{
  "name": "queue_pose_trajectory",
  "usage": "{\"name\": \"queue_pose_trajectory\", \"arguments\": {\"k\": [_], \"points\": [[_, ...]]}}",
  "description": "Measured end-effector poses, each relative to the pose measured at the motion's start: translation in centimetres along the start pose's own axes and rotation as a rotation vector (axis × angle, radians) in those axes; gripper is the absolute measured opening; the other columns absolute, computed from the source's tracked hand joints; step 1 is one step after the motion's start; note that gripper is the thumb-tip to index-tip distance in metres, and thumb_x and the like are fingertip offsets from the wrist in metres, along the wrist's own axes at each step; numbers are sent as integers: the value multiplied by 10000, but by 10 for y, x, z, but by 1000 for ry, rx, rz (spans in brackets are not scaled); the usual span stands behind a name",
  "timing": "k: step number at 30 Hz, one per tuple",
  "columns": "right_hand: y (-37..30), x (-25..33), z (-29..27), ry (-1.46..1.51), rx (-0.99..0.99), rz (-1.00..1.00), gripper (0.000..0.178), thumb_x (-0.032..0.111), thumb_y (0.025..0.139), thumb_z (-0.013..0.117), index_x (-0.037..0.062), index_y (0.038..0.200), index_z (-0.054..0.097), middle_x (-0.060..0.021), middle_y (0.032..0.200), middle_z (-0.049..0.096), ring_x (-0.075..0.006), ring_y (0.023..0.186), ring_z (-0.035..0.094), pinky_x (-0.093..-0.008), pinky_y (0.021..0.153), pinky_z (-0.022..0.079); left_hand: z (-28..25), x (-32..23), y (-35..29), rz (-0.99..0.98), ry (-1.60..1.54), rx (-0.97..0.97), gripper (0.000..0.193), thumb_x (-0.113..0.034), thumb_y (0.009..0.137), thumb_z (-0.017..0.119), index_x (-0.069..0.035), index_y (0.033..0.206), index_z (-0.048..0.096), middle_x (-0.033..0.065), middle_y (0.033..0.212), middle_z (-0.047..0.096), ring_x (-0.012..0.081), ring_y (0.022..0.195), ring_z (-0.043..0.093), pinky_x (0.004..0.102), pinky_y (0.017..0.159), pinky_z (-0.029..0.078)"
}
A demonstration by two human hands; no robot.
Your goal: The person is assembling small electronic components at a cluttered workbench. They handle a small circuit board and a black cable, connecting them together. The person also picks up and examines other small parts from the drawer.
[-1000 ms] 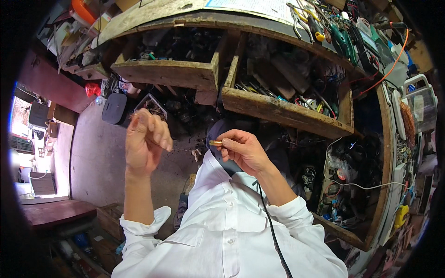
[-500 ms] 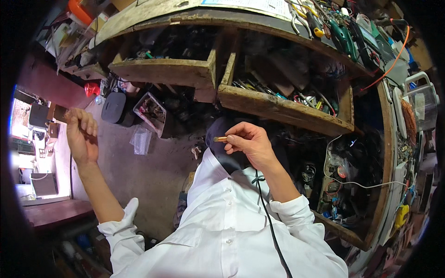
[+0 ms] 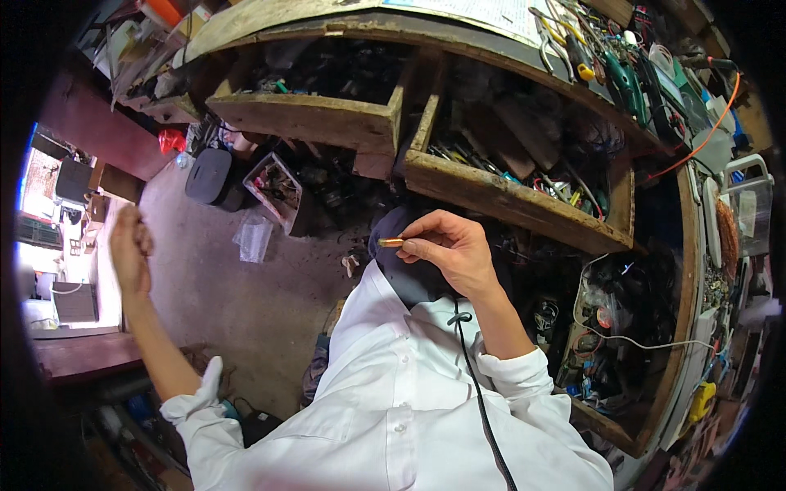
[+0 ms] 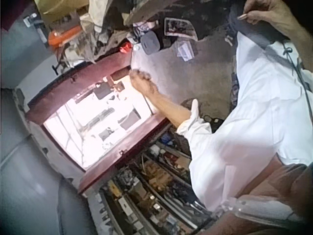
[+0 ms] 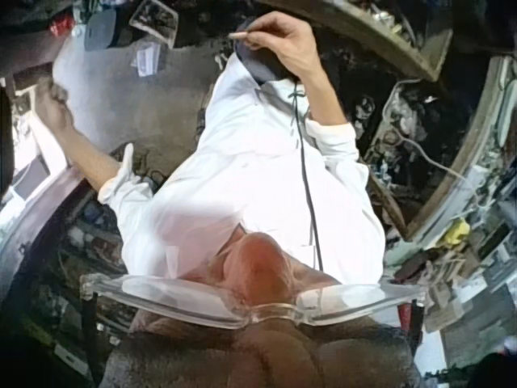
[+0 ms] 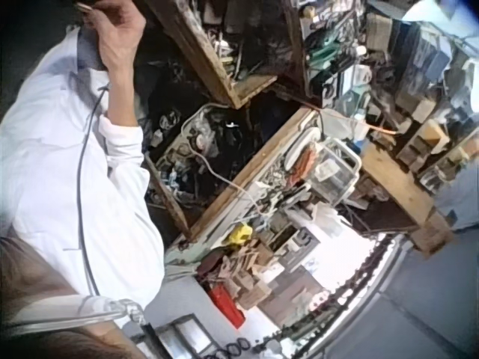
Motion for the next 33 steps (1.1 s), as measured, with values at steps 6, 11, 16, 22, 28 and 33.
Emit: {"name": "queue_pose_trajectory", "arguments": {"k": [6, 11, 16, 22, 28, 33], "points": [[-4, 10, 10, -43, -8, -39, 110, -26, 879, 699, -39, 986, 672, -84, 892, 716, -122, 816, 688, -246, 756, 573, 223, 11, -112, -193, -5, 614, 334, -255, 972, 611, -13, 1200, 650, -105, 700, 459, -2, 568, 389, 162, 510, 298], [-13, 18, 8, -176, -75, -100, 123, -29, 872, 703, -33, 993, 678, -74, 874, 717, -113, 819, 688, -237, 745, 558, 330, 20, -184, -294, -154, 990, 277, -133, 921, 696, 5, 1161, 683, -64, 769, 566, 7, 689, 501, 179, 590, 405], [-21, 23, -5, -251, -197, -197, 125, -60, 869, 694, -47, 990, 665, -101, 925, 711, -136, 824, 692, -240, 752, 561, 339, 36, -197, -389, -233, 1009, 231, -196, 999, 613, -30, 844, 658, -45, 654, 526, 15, 526, 374, 187, 472, 288], [-22, 13, -14, -125, -230, -153, 108, -36, 880, 691, -38, 983, 660, -85, 906, 708, -124, 814, 689, -248, 750, 559, 317, 23, -180, -282, -269, 830, 321, -262, 1014, 596, -51, 772, 587, -41, 634, 500, 25, 515, 369, 188, 469, 274], [-22, 7, -20, -16, -168, -107, 132, -22, 892, 688, -47, 1013, 639, -110, 928, 706, -141, 813, 690, -262, 753, 578, 263, 22, -127, -201, -462, 571, 203, -262, 1018, 584, -103, 894, 560, -18, 744, 574, 27, 514, 405, 182, 426, 279], [-19, 12, -16, 0, -129, -70, 135, 2, 905, 686, -48, 1020, 635, -123, 931, 707, -144, 800, 690, -268, 740, 590, 219, 13, -96, -113, -561, 451, 250, -249, 1031, 562, -87, 841, 541, -36, 662, 467, 22, 485, 338, 178, 420, 282]]}}
Point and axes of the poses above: each hand's wrist, its own y-axis towards the middle knuckle, its own z-axis out of the palm, x = y × z, the point moved 8 cm from there along y, towards the middle knuckle
